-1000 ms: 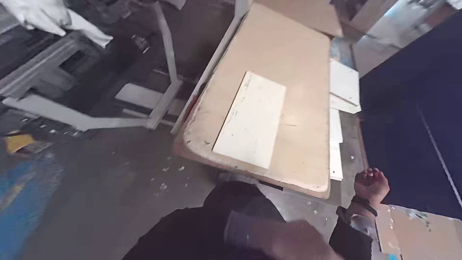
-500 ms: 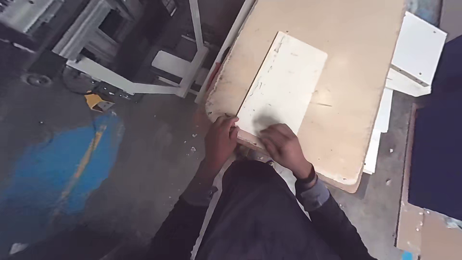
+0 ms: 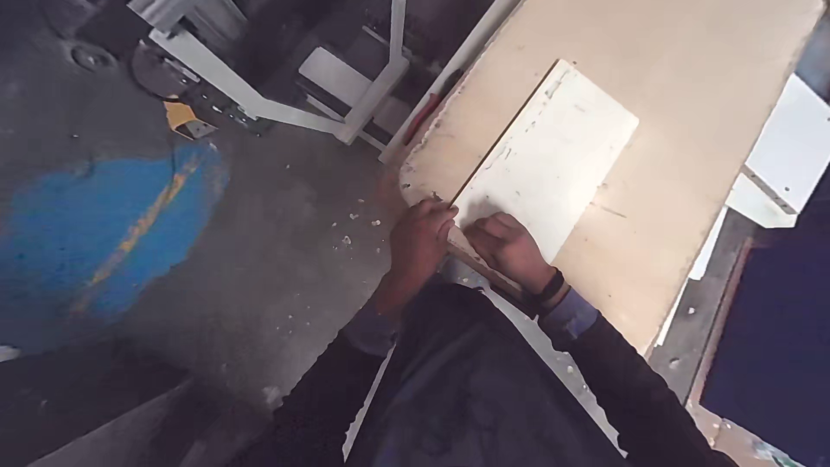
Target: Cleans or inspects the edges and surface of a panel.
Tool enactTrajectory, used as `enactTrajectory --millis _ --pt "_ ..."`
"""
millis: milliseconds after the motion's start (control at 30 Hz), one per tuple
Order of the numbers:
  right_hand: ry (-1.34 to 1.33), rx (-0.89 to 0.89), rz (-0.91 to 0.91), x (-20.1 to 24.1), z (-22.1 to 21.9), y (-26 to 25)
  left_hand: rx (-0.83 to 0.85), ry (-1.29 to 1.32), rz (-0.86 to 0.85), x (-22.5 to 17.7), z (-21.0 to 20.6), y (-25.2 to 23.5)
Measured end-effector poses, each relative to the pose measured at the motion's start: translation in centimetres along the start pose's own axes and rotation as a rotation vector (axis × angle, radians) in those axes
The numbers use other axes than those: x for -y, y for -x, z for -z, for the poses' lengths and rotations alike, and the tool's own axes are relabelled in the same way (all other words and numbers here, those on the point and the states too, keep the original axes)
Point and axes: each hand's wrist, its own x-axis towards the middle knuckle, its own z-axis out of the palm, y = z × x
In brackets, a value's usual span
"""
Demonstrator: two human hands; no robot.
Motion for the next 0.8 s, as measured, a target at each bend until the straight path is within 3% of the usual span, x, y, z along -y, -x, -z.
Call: enactTrajectory --millis 400,600,700,800 --pt "-0.14 0.046 0.046 -0.1 0.5 0.8 -0.047 -0.043 -0.085 0.0 0.2 0.4" --pt "-0.466 -0.37 -0.403 -0.3 1.9 2.0 0.096 -0.041 -0.279 0.3 1.2 -0.6" --pt "-0.473 -0.437 -0.614 0.5 2.4 3.9 0.156 -0.047 -0.39 0.4 1.2 -1.3" --pt "-0.47 -0.473 -0.671 0.9 2.8 6.2 0.224 -0.066 -0.506 0.4 1.7 -2.1"
